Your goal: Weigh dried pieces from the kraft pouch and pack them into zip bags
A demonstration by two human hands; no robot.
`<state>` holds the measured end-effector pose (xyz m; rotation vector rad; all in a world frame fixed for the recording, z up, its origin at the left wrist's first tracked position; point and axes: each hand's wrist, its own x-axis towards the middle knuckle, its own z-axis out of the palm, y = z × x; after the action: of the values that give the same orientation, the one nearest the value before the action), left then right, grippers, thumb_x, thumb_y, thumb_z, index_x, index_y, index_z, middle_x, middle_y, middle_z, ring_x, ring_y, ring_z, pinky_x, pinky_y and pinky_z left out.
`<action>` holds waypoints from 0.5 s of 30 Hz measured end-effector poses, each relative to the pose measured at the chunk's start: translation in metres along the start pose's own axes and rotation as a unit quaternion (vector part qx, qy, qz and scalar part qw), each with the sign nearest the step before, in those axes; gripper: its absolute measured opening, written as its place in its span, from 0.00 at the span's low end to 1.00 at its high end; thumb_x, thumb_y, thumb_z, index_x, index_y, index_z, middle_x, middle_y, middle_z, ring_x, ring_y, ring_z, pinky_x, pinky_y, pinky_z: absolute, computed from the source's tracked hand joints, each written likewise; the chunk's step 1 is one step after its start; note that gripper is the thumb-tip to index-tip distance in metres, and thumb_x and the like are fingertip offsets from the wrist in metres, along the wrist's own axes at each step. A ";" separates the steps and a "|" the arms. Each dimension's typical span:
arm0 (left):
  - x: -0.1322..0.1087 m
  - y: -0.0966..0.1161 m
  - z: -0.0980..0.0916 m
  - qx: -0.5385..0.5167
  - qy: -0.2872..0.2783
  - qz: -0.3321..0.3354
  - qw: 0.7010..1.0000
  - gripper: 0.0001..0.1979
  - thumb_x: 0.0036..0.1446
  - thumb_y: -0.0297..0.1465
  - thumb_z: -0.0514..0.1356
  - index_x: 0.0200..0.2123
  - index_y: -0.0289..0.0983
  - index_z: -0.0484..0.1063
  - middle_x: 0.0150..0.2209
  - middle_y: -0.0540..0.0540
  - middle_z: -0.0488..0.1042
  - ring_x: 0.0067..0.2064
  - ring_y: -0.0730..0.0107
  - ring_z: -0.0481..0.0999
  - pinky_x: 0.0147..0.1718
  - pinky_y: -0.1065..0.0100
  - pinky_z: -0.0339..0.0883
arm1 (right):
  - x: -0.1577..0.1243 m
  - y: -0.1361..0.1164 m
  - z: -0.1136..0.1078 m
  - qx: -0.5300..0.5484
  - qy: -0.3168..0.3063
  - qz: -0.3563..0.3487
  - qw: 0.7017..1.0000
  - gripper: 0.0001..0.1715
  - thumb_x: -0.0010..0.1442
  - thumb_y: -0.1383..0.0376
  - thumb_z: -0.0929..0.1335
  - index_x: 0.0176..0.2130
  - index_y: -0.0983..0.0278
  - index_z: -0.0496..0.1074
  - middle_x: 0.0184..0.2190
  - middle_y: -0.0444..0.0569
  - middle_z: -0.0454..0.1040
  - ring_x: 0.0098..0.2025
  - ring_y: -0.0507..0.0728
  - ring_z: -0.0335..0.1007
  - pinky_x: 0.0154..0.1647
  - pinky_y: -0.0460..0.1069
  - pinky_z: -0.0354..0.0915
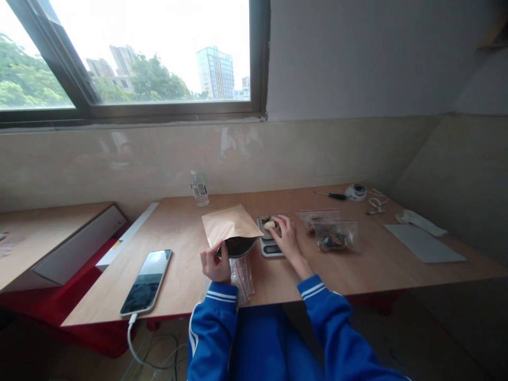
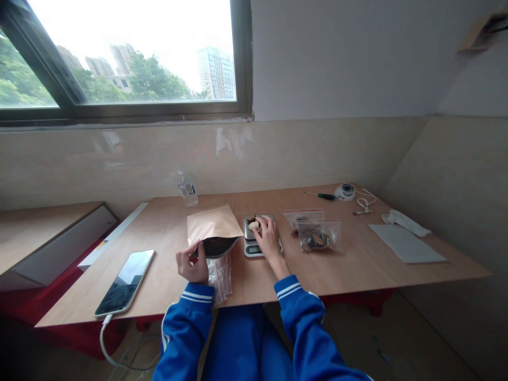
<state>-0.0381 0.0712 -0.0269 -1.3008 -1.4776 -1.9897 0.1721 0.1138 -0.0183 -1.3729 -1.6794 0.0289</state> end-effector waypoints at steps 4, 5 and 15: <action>0.000 0.000 0.000 -0.005 0.004 -0.004 1.000 0.05 0.53 0.31 0.63 0.34 0.36 0.76 0.26 0.51 0.70 0.20 0.80 0.61 0.21 0.73 0.60 | -0.012 -0.035 -0.019 0.080 0.084 -0.017 0.993 0.15 0.62 0.66 0.59 0.46 0.64 0.68 0.45 0.56 0.67 0.51 0.60 0.63 0.53 0.57 0.61; 0.000 0.000 0.000 -0.005 0.007 -0.005 1.000 0.05 0.53 0.31 0.63 0.34 0.36 0.76 0.26 0.51 0.70 0.20 0.80 0.61 0.21 0.73 0.60 | -0.017 -0.048 -0.025 0.109 0.089 -0.023 0.990 0.13 0.63 0.67 0.58 0.43 0.63 0.68 0.42 0.54 0.68 0.49 0.59 0.64 0.51 0.56 0.62; 0.002 0.004 0.000 0.001 0.021 -0.029 0.999 0.06 0.53 0.32 0.63 0.33 0.36 0.76 0.25 0.51 0.70 0.21 0.78 0.61 0.20 0.73 0.59 | -0.031 -0.138 -0.008 0.041 -0.295 -0.148 0.943 0.22 0.58 0.78 0.57 0.48 0.70 0.69 0.46 0.57 0.72 0.49 0.59 0.67 0.48 0.52 0.67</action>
<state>-0.0363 0.0698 -0.0227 -1.2209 -1.5138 -2.0378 0.0715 0.0341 0.0411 -1.0912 -2.3398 0.3652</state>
